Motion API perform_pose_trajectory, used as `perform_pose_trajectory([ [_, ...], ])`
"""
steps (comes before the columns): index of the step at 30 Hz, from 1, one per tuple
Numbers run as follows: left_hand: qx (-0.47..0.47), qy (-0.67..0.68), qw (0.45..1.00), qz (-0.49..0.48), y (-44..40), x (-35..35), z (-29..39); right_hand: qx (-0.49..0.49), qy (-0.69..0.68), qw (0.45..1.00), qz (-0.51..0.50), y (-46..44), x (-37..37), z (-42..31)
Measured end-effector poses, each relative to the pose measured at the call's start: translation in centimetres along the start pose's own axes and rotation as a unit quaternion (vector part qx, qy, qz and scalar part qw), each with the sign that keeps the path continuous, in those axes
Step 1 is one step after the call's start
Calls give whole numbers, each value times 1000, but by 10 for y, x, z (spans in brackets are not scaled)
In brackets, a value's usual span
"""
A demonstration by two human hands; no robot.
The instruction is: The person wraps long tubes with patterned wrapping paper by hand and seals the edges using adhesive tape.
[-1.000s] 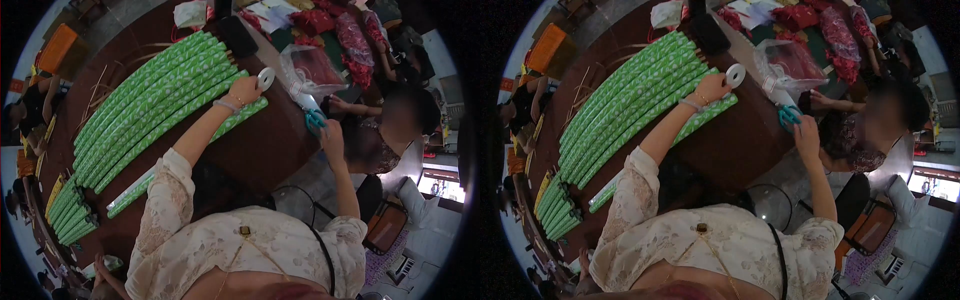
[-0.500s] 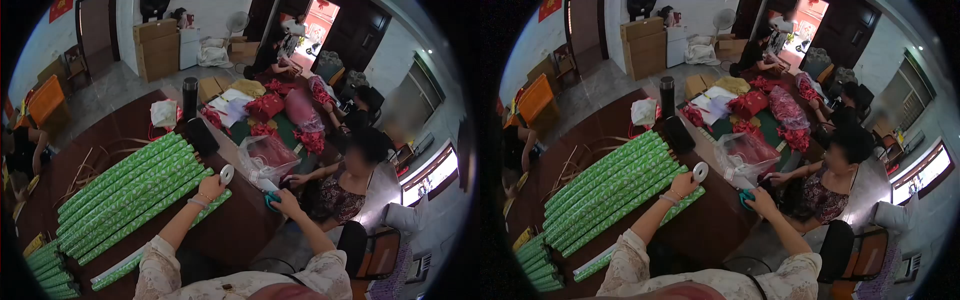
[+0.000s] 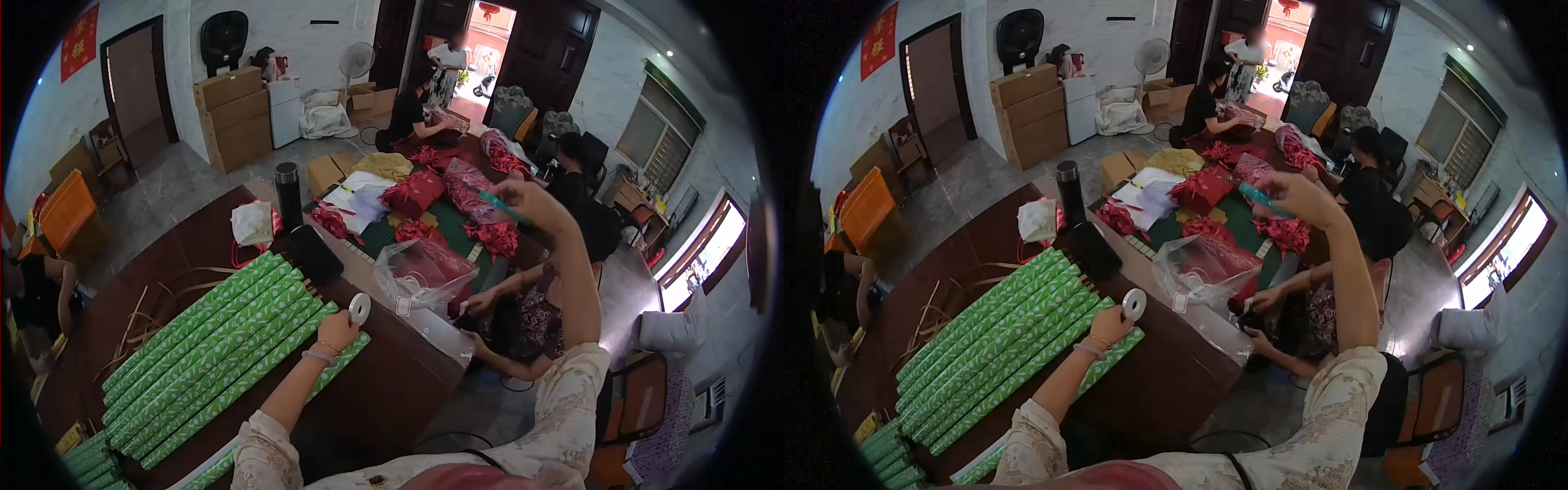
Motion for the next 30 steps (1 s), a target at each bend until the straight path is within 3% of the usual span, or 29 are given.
perform_pose_trajectory([
  [2, -2, -6, 1000, -3, 0, 0, 1, 31, -185, 976, 111, -5, 19, -3],
  [4, -4, 1, 1000, -7, 0, 1, 0, 73, -226, 958, 160, -13, 39, 8],
  [5, -12, 3, 1000, -6, 1, 1, -1, -39, -171, 967, 185, -8, 41, 4],
  [7, -14, 5, 1000, -1, 3, 4, 1, -74, 46, 996, 37, -9, 37, 15],
  [8, -11, 6, 1000, -1, 1, 4, 1, 23, 178, 983, 23, -9, 26, 21],
  [9, -2, 3, 1000, 0, 1, 3, 0, 23, 178, 984, 19, -5, 24, 26],
  [11, 3, 8, 1000, 4, 2, 3, 1, 108, 70, 988, -81, 11, 15, -4],
  [12, -6, 7, 1000, -2, 1, 4, 3, 26, -93, 995, -12, 15, 19, -9],
  [13, -12, 6, 1000, -7, 2, 6, 4, 89, -226, 969, 33, 8, 31, 8],
  [14, -5, 4, 1000, -25, 4, 11, 9, 150, -355, 920, 76, -2, 47, 27],
  [16, 4, -16, 1000, -22, 5, 12, 12, 129, -573, 800, 121, -13, 68, 13],
  [18, 16, -11, 1000, -24, 5, 12, 13, 100, -512, 843, 131, -18, 91, 16],
  [24, 31, 12, 999, -22, 14, 7, 16, 49, -523, 837, 152, -12, 84, 10],
  [26, 12, -3, 1000, 2, 7, 7, 14, 73, -511, 840, 168, -3, 63, 3],
  [28, 30, -3, 999, -32, 6, 11, 17, 88, -500, 840, 192, 7, 37, -5],
  [30, 30, -4, 999, -31, 5, 13, 18, 41, -370, 918, 138, 24, -34, -5],
])
Point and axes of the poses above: each hand's wrist, its own y-axis away from the middle knuckle, its own x-axis out of the back of the hand, z = x × y, the point moved 1 cm from there along -y, towards the middle knuckle, and after that the axes turned 2 degrees about -z, right-handed, at the moved point
